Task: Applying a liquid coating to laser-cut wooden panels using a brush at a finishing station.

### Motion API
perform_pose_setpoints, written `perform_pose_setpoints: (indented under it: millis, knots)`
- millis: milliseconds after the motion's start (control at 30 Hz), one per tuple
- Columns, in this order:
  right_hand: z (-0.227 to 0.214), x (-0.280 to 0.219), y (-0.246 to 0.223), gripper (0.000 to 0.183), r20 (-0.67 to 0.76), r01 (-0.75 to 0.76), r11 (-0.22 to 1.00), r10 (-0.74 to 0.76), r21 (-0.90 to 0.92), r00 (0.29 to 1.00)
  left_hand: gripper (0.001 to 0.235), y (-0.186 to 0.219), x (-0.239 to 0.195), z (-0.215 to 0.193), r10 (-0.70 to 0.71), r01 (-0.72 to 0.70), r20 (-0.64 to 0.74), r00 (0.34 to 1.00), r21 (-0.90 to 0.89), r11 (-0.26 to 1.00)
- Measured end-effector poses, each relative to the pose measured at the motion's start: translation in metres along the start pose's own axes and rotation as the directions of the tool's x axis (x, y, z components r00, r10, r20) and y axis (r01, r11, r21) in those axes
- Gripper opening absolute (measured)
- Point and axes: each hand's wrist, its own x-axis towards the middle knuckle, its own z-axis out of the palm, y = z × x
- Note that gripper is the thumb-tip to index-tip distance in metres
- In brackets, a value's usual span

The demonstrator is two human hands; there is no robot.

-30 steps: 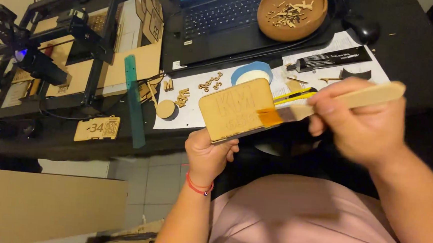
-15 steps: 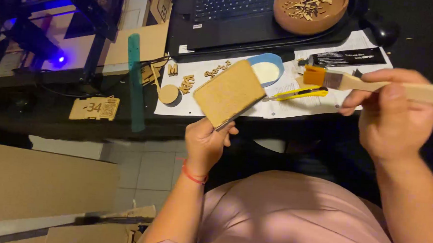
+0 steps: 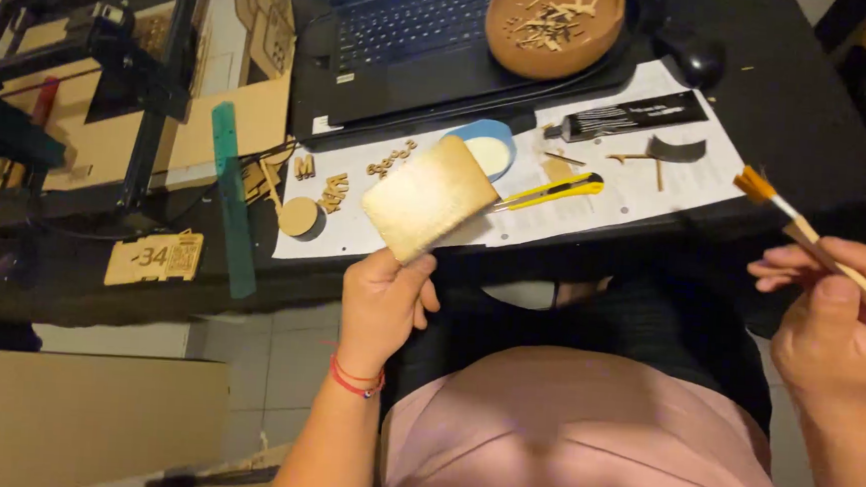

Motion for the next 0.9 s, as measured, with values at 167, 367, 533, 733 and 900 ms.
perform_pose_setpoints:
  millis: [167, 367, 533, 733, 900]
  knots:
    - [-0.004, -0.009, -0.024, 0.051, 0.01, 0.054, 0.998, -0.054, -0.035, 0.998, 0.063, -0.007, -0.008, 0.048, -0.051, 0.167, 0.17, 0.984, -0.795, 0.583]
    - [0.057, 0.039, -0.079, 0.02, 0.157, 0.268, 0.962, -0.272, 0.047, 0.95, 0.077, -0.028, -0.016, 0.072, -0.251, 0.651, 0.602, 0.758, -0.717, 0.248]
    - [0.122, 0.101, -0.092, 0.02, 0.474, 0.228, 0.967, -0.151, -0.11, 0.868, 0.057, -0.047, -0.016, 0.036, -0.14, 0.26, 0.274, 0.951, -0.959, -0.109]
    - [0.216, 0.158, -0.047, 0.019, 0.755, 0.315, 0.896, 0.034, -0.313, 0.655, 0.045, -0.044, -0.028, 0.019, -0.325, 0.19, 0.165, 0.931, -0.981, 0.046]
    - [0.254, 0.149, -0.008, 0.035, 0.736, 0.283, 0.777, 0.315, -0.563, 0.6, 0.058, -0.042, -0.032, 0.008, -0.262, 0.215, 0.207, 0.942, -0.977, 0.003]
